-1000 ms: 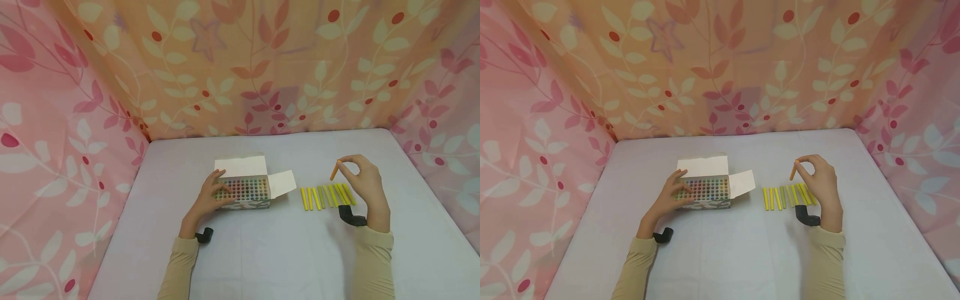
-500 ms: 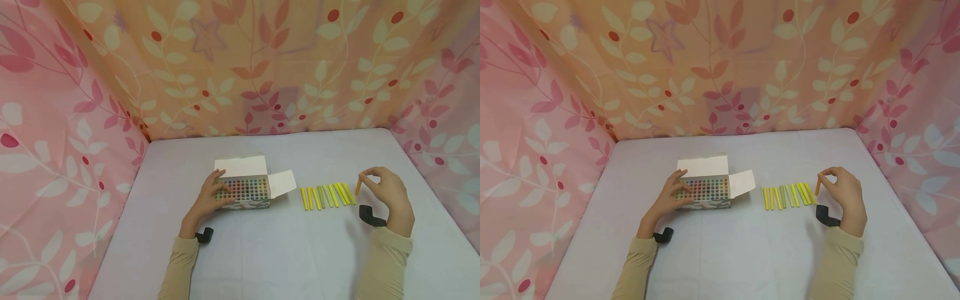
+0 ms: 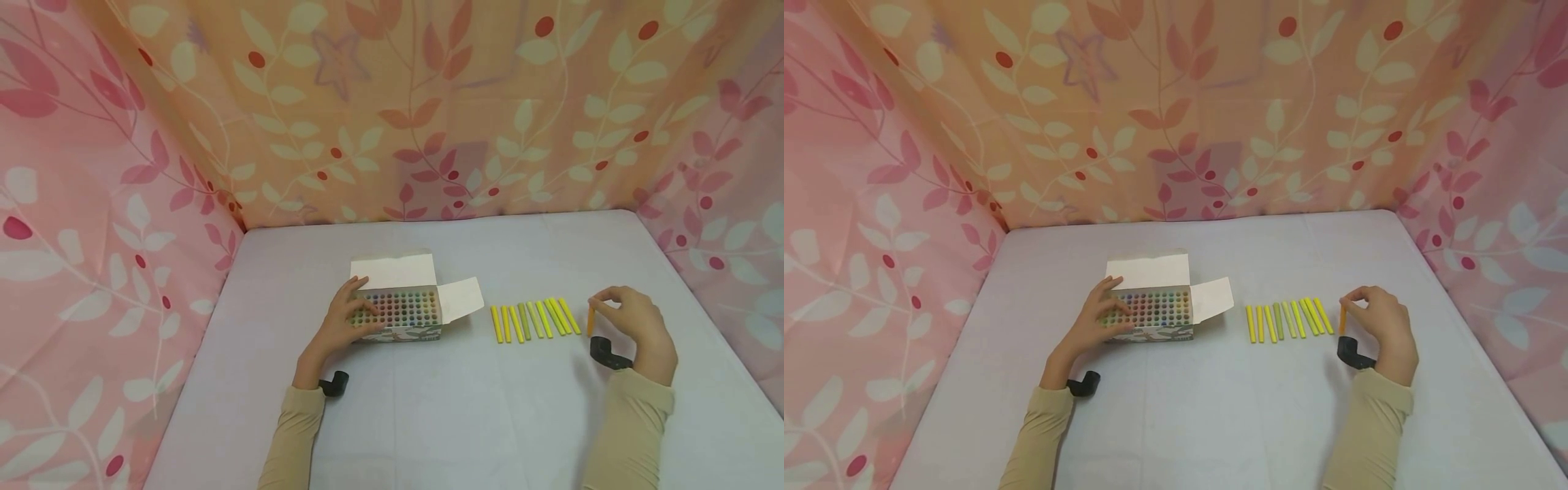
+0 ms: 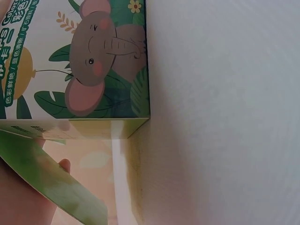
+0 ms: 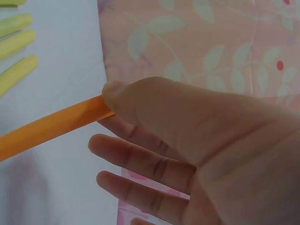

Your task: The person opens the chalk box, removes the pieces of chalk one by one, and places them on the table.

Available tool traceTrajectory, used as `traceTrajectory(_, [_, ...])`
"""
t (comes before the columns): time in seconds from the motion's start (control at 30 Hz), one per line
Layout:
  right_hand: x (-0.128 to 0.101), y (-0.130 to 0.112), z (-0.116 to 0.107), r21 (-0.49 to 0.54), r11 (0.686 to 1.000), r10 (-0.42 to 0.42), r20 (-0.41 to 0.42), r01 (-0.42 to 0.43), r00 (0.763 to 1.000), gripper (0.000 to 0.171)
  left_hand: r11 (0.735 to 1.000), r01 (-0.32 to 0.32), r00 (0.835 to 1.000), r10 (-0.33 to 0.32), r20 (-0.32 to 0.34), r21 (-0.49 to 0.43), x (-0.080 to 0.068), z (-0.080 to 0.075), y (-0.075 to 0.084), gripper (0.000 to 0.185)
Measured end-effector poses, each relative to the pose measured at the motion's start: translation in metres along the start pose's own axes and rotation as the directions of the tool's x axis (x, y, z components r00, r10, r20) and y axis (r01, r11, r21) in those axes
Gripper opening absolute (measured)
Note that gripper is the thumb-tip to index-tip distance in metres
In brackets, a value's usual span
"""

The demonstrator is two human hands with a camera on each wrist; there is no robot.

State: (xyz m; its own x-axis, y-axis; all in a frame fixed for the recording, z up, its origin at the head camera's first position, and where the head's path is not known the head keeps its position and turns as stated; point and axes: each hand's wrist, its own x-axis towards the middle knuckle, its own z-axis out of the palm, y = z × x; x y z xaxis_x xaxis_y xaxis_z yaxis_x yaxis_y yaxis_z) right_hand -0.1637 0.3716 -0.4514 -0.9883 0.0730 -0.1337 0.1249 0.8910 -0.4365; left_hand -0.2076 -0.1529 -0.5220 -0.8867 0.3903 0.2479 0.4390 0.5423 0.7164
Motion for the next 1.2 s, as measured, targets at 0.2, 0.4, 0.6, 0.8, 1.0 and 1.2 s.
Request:
traceTrajectory(0.2, [0.004,-0.001,0.006,0.002,1.0,0.004,-0.011,-0.004,1.0,0.043,1.0,-0.016,1.0,0.016,-0.001,0.0,0.001,0.0,0.0,0.022])
traceTrajectory(0.4, [0.01,-0.004,0.015,0.002,1.0,0.012,-0.058,-0.012,0.998,0.043,1.0,-0.019,1.0,0.019,0.005,-0.001,0.002,0.0,-0.002,0.021])
traceTrajectory(0.6, [0.02,-0.003,0.026,-0.018,0.999,0.027,-0.107,-0.029,0.994,0.039,1.0,-0.016,1.0,0.016,0.006,-0.002,0.001,0.0,-0.002,0.022])
traceTrajectory(0.8, [0.028,0.001,0.037,0.003,0.998,0.055,-0.097,-0.055,0.994,0.037,1.0,-0.006,1.0,0.006,0.007,0.004,0.0,0.0,-0.001,0.023])
traceTrajectory(1.0, [0.031,0.003,0.047,0.024,0.995,0.094,-0.085,-0.092,0.992,0.04,1.0,-0.002,1.0,0.002,0.006,0.011,0.001,0.0,0.0,0.023])
traceTrajectory(1.2, [0.033,0.004,0.051,0.016,0.995,0.097,-0.103,-0.096,0.99,0.039,1.0,-0.005,1.0,0.004,0.004,0.013,0.0,0.0,-0.001,0.023])
